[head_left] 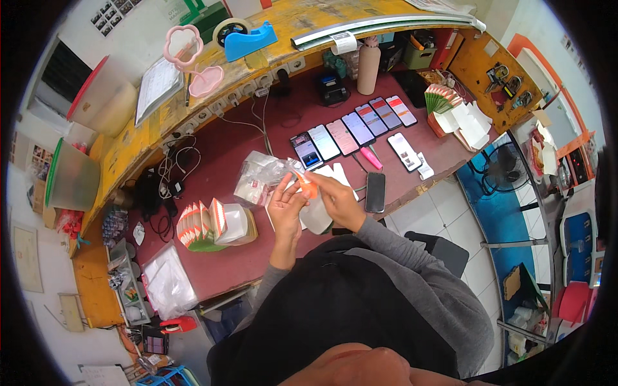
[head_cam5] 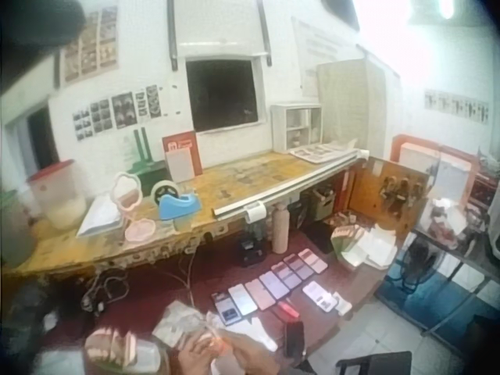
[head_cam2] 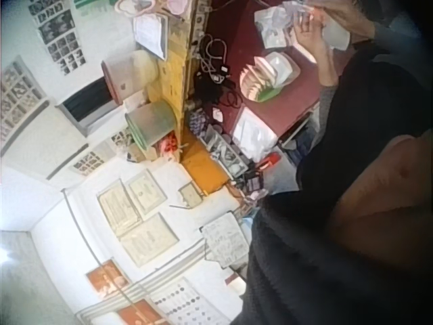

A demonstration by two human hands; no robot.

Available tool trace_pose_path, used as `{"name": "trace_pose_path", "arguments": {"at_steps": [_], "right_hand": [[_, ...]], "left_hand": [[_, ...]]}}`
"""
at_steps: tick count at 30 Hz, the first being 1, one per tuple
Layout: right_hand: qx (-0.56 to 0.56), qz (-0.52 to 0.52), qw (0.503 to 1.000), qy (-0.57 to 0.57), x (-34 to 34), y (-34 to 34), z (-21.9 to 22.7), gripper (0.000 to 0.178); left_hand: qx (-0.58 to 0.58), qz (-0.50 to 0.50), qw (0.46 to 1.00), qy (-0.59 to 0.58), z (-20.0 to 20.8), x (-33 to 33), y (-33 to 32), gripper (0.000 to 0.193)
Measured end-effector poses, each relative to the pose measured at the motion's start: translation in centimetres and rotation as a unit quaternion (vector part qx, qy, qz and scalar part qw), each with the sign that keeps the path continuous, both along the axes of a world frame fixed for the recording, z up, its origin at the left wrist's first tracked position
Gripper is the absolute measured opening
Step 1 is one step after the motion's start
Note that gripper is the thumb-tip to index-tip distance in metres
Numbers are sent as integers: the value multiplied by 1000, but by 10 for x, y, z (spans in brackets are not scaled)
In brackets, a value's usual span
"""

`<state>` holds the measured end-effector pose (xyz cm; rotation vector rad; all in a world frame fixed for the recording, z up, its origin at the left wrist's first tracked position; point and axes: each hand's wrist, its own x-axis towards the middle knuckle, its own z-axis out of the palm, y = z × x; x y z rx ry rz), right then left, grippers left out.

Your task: The person folds and assembles cardboard food boxes by hand at a workstation.

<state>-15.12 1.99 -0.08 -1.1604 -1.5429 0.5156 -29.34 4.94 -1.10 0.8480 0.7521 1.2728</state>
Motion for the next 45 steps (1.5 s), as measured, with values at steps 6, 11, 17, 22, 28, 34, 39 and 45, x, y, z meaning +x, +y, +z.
{"name": "trace_pose_path", "arguments": {"at_steps": [6, 11, 17, 22, 28, 34, 39, 45], "right_hand": [[-39, -59, 974, 215, 4, -3, -6, 18], [-157, 68, 942, 288, 8, -8, -6, 16], [-152, 141, 918, 338, 9, -7, -9, 17], [-123, 96, 916, 370, 8, 4, -15, 14], [-115, 67, 926, 355, 6, 4, -14, 13], [-101, 62, 931, 344, 4, 3, -13, 13], [-80, 48, 927, 363, 0, 3, -14, 12], [-74, -6, 937, 341, -1, 1, -7, 12]], "left_hand": [[181, 92, 967, 155, -13, 2, -2, 49], [385, 256, 837, 294, -20, 0, 3, 43], [271, 242, 914, 178, -17, 5, 7, 33], [-2, 91, 995, -43, -19, 12, 4, 24], [45, -6, 996, -80, -29, 13, 3, 11], [60, -12, 997, -51, -33, 11, 6, 11], [50, 31, 998, -11, -26, 17, 5, 13], [77, 56, 995, 42, -15, 22, 4, 13]]}}
